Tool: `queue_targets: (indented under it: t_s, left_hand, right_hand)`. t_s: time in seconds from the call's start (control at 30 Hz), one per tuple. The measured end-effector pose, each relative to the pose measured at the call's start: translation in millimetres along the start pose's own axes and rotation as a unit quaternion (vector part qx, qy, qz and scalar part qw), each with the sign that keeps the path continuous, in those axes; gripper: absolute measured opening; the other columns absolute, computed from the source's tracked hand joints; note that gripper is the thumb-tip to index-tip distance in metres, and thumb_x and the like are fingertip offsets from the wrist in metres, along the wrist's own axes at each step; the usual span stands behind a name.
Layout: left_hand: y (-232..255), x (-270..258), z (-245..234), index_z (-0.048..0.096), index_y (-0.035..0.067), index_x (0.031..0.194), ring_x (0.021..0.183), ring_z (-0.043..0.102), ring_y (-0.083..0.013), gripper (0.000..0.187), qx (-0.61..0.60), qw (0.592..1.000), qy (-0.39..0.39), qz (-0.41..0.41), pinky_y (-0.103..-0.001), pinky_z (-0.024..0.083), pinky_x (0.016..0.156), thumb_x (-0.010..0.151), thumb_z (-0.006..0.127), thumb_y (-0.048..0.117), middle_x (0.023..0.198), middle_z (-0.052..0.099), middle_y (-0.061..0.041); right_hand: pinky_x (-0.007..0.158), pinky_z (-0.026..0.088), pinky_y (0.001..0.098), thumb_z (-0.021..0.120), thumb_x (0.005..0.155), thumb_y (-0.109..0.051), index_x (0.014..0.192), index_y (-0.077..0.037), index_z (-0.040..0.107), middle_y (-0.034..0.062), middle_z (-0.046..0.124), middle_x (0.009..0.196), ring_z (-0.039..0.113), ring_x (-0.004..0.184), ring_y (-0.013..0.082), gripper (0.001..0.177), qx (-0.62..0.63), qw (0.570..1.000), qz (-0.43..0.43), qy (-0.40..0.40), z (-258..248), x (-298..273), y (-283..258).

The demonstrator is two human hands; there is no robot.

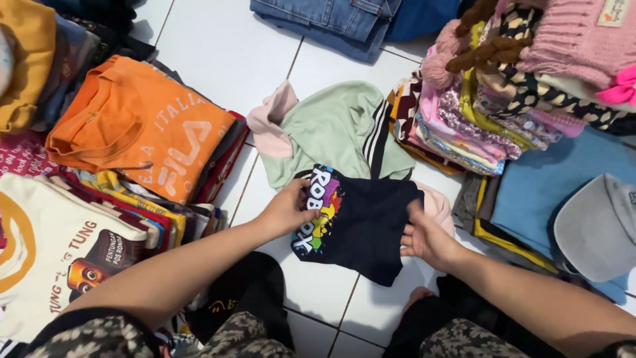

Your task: Folding various pieces of clothing and organizing them into stacks on the floor.

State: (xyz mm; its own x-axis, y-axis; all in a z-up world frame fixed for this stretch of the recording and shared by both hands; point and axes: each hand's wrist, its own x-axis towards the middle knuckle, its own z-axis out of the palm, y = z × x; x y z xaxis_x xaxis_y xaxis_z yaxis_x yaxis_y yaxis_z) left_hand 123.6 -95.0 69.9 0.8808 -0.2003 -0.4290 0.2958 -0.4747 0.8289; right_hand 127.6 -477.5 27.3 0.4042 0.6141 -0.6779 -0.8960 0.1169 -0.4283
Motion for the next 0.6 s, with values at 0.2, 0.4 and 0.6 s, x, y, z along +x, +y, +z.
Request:
queue_targets:
  t_s: [0.2, 0.4, 0.6]
  left_hand:
    - [42, 20, -10, 0.038, 0.007, 0.149, 0.109, 0.060, -0.0413, 0.086, 0.117, 0.979, 0.090, 0.139, -0.045, 0.049, 0.095, 0.077, 0.084, 0.015, 0.119, 0.058, -0.027]
    - [69, 29, -21, 0.039, 0.008, 0.142, 0.108, 0.068, -0.0375, 0.079, 0.044, 0.998, 0.021, -0.037, -0.044, 0.055, 0.093, 0.078, 0.081, 0.024, 0.123, 0.063, -0.025]
    - [-12, -40, 26, 0.041, 0.000, 0.126, 0.108, 0.066, -0.0264, 0.087, -0.047, 0.999, -0.008, -0.013, -0.039, 0.055, 0.095, 0.064, 0.096, 0.028, 0.117, 0.065, -0.018]
  right_hand:
    - [0.065, 0.046, 0.0340, 0.082, 0.090, -0.012, 0.119, -0.003, 0.059, 0.0059, 0.069, 0.101, 0.063, 0.083, 0.0184, 0.038, -0.147, 0.964, -0.029, 0.219, 0, 17, 27]
    - [0.056, 0.049, 0.0290, 0.085, 0.091, -0.027, 0.092, -0.003, 0.055, 0.0000, 0.050, 0.074, 0.052, 0.062, 0.0124, 0.039, -0.257, 0.924, -0.038, 0.281, -31, -5, 45]
    - [0.055, 0.045, 0.0281, 0.086, 0.077, -0.028, 0.097, -0.009, 0.070, -0.0019, 0.063, 0.073, 0.056, 0.061, 0.0108, 0.031, -0.246, 0.919, 0.032, 0.305, -16, -4, 66]
